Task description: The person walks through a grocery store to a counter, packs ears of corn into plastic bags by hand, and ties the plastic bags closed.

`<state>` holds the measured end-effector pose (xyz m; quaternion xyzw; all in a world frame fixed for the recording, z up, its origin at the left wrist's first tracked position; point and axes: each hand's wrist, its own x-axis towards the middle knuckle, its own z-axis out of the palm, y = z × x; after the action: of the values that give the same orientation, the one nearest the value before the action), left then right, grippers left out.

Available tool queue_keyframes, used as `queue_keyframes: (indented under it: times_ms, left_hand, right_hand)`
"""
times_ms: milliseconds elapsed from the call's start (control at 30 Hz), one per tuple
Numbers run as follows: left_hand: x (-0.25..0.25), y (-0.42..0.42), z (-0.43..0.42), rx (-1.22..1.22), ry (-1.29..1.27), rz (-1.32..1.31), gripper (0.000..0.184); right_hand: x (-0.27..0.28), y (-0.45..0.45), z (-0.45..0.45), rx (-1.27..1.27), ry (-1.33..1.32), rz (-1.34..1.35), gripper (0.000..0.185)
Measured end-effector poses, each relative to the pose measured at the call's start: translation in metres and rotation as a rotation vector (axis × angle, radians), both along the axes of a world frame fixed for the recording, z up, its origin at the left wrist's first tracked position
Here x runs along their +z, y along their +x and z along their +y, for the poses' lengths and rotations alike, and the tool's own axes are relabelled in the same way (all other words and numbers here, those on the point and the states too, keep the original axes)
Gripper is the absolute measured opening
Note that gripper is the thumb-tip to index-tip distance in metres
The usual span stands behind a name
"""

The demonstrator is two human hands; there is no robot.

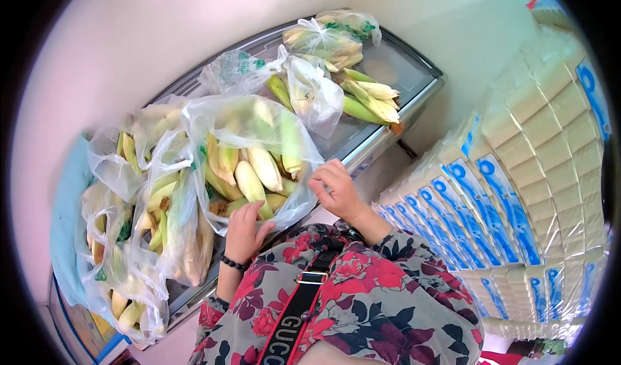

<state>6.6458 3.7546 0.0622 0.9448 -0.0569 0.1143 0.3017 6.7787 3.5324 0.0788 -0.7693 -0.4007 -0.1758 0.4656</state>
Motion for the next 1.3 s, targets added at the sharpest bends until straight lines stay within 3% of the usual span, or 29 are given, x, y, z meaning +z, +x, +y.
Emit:
queue_keyframes:
  times_ms: [267, 433, 667, 1000, 1200, 1300]
  left_hand:
    - [0.007, -0.009, 0.002, 0.033, -0.026, -0.102, 0.039]
    - [0.018, -0.013, 0.000, 0.055, 0.060, -0.193, 0.035]
    - [0.015, -0.029, -0.023, 0.264, 0.107, -0.194, 0.030]
    - [0.006, -0.036, -0.070, 0.549, 0.129, -0.258, 0.025]
    - [0.003, -0.038, -0.093, 0.725, 0.104, -0.261, 0.031]
    - [-0.013, -0.044, -0.090, 0.883, 0.059, -0.183, 0.050]
  right_hand:
    - [-0.021, 0.004, -0.016, -0.194, 0.012, 0.105, 0.006]
    - [-0.031, -0.005, -0.015, -0.163, 0.011, 0.139, 0.006]
    - [-0.031, 0.020, -0.026, -0.095, 0.049, 0.103, 0.008]
    - [0.006, 0.119, -0.034, 0.050, 0.012, 0.043, 0.012]
    - [0.037, 0.171, 0.003, 0.166, -0.017, 0.148, 0.016]
    - [0.030, 0.197, 0.026, 0.211, -0.130, 0.135, 0.021]
